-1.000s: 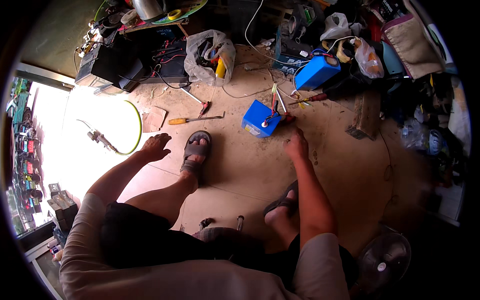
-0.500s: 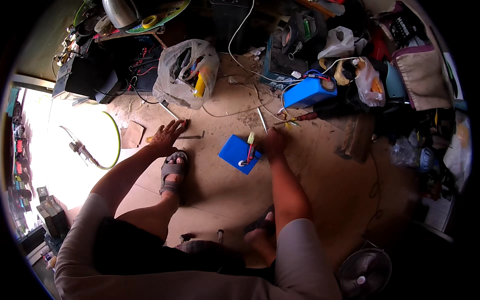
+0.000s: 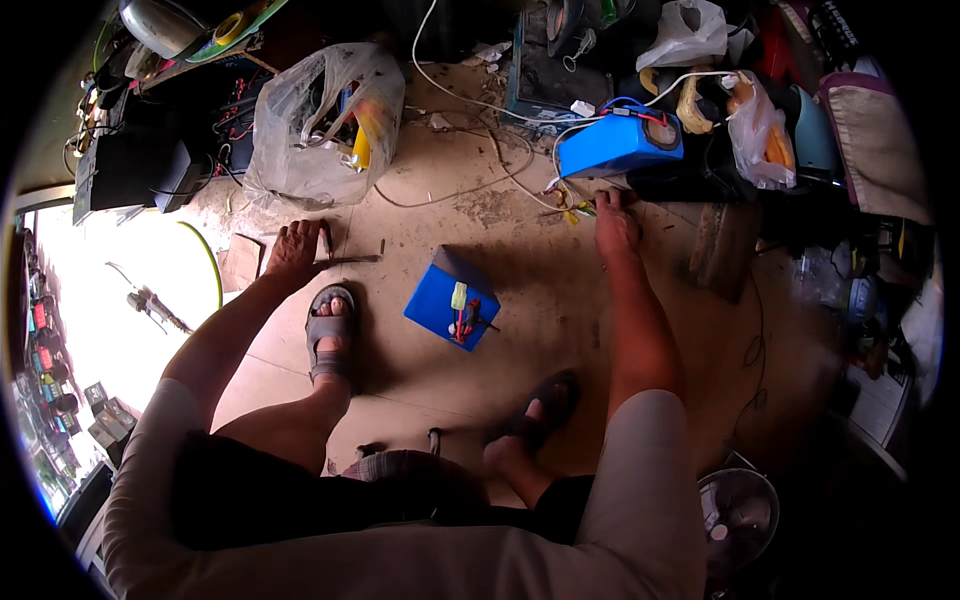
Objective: The person handles a blue battery pack and strips the insulation from wires using a tool before connecting the wires by hand.
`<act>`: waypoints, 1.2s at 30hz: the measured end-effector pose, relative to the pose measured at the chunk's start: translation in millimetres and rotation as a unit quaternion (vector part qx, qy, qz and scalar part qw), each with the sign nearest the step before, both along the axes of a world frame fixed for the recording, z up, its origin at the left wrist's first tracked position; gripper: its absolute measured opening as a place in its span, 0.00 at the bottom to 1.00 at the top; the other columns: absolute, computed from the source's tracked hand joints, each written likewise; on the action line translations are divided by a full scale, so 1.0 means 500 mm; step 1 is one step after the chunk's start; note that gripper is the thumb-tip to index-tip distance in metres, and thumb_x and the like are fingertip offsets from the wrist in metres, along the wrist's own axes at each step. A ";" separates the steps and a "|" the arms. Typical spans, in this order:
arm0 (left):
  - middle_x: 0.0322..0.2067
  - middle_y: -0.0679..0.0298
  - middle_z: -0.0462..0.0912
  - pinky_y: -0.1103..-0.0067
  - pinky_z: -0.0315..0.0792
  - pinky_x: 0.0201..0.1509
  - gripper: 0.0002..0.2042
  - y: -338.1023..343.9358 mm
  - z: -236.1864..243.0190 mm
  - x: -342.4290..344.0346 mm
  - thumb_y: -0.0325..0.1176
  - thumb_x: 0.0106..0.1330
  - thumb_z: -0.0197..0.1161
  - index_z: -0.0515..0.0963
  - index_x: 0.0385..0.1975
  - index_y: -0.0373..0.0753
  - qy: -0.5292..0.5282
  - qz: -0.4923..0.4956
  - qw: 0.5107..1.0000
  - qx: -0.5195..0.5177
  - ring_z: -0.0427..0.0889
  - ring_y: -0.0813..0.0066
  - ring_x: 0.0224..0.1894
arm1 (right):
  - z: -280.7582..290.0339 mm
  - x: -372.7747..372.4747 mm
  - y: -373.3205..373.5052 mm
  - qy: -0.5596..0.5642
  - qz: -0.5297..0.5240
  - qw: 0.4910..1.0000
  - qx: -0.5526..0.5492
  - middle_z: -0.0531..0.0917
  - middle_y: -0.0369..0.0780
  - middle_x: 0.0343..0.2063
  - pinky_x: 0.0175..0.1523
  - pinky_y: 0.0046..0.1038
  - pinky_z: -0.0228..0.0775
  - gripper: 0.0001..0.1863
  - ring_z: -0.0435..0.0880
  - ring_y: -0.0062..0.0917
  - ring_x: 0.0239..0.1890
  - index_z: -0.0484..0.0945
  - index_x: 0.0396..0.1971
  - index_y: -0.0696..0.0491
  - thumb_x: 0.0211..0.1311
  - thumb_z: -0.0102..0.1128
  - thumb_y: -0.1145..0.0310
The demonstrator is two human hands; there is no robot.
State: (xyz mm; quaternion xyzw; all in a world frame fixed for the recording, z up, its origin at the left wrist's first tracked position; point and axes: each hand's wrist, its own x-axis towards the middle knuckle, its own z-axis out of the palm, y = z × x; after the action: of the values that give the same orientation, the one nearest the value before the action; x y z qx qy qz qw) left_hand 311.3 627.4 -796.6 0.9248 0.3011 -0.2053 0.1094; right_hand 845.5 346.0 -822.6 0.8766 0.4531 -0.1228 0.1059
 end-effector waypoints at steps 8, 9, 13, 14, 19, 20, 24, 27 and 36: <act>0.41 0.47 0.80 0.59 0.76 0.45 0.08 -0.015 -0.122 -0.178 0.27 0.67 0.51 0.73 0.44 0.38 -0.043 0.125 0.991 0.004 0.84 0.47 0.41 | 0.005 -0.050 -0.195 0.006 -0.107 0.992 -0.068 0.84 0.49 0.47 0.49 0.46 0.80 0.16 0.87 0.47 0.44 0.76 0.48 0.54 0.66 0.58 0.61; 0.41 0.46 0.80 0.58 0.76 0.45 0.07 -0.017 -0.111 -0.183 0.27 0.68 0.50 0.73 0.43 0.38 -0.058 0.165 0.985 -0.017 0.84 0.46 0.41 | 0.020 -0.068 -0.231 0.009 -0.110 0.992 -0.061 0.86 0.49 0.42 0.48 0.45 0.80 0.17 0.88 0.47 0.42 0.78 0.46 0.54 0.64 0.60 0.58; 0.39 0.44 0.82 0.54 0.76 0.43 0.06 -0.044 -0.036 -0.158 0.27 0.68 0.50 0.73 0.41 0.41 -0.089 0.230 0.969 -0.018 0.83 0.41 0.38 | 0.078 -0.153 -0.318 0.109 -0.149 0.983 -0.010 0.87 0.49 0.33 0.46 0.46 0.79 0.22 0.87 0.47 0.40 0.80 0.40 0.53 0.56 0.67 0.50; 0.37 0.44 0.83 0.53 0.75 0.41 0.05 -0.047 -0.025 -0.150 0.28 0.68 0.51 0.73 0.39 0.39 -0.133 0.267 0.954 -0.017 0.83 0.39 0.37 | 0.074 -0.174 -0.334 0.135 -0.149 0.980 0.000 0.87 0.50 0.33 0.46 0.46 0.79 0.23 0.87 0.48 0.40 0.80 0.40 0.53 0.55 0.68 0.50; 0.27 0.54 0.83 0.62 0.72 0.29 0.05 -0.099 0.029 -0.115 0.28 0.67 0.57 0.76 0.38 0.36 -0.372 0.363 0.845 -0.128 0.80 0.58 0.23 | 0.032 -0.275 -0.299 0.162 -0.124 0.978 0.049 0.86 0.47 0.29 0.43 0.45 0.78 0.22 0.87 0.48 0.37 0.79 0.39 0.54 0.55 0.69 0.51; 0.28 0.57 0.84 0.69 0.71 0.26 0.05 -0.111 0.071 -0.101 0.28 0.68 0.58 0.76 0.39 0.36 -0.368 0.471 0.758 -0.260 0.77 0.66 0.22 | 0.003 -0.292 -0.299 0.148 -0.141 0.977 0.055 0.86 0.47 0.29 0.42 0.45 0.78 0.22 0.87 0.48 0.37 0.79 0.38 0.55 0.55 0.69 0.51; 0.31 0.61 0.85 0.82 0.68 0.22 0.05 -0.166 0.152 -0.064 0.29 0.71 0.60 0.77 0.42 0.36 -0.425 0.567 0.496 -0.501 0.73 0.82 0.19 | -0.089 -0.334 -0.332 0.122 -0.237 0.958 0.109 0.86 0.51 0.31 0.43 0.48 0.78 0.20 0.86 0.51 0.37 0.80 0.34 0.56 0.54 0.67 0.52; 0.31 0.62 0.84 0.82 0.67 0.21 0.07 -0.214 0.155 -0.078 0.31 0.73 0.61 0.76 0.45 0.37 -0.404 0.590 0.394 -0.577 0.73 0.81 0.20 | -0.063 -0.406 -0.313 0.079 -0.281 0.952 0.089 0.86 0.49 0.29 0.37 0.44 0.78 0.17 0.87 0.46 0.31 0.80 0.32 0.59 0.52 0.65 0.59; 0.38 0.44 0.85 0.64 0.84 0.34 0.15 -0.316 0.040 -0.114 0.35 0.77 0.56 0.70 0.54 0.30 -0.238 0.522 0.387 -0.721 0.88 0.50 0.35 | 0.195 -0.812 -0.216 0.585 -0.525 0.618 0.013 0.81 0.43 0.19 0.13 0.34 0.64 0.13 0.77 0.33 0.10 0.77 0.30 0.58 0.60 0.62 0.62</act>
State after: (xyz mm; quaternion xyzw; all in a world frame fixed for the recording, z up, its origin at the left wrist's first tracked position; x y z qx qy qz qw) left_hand 254.4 469.1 -776.4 0.1709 0.4257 -0.0194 0.8884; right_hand 439.7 237.9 -725.3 0.7090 -0.1173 -0.6385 -0.2756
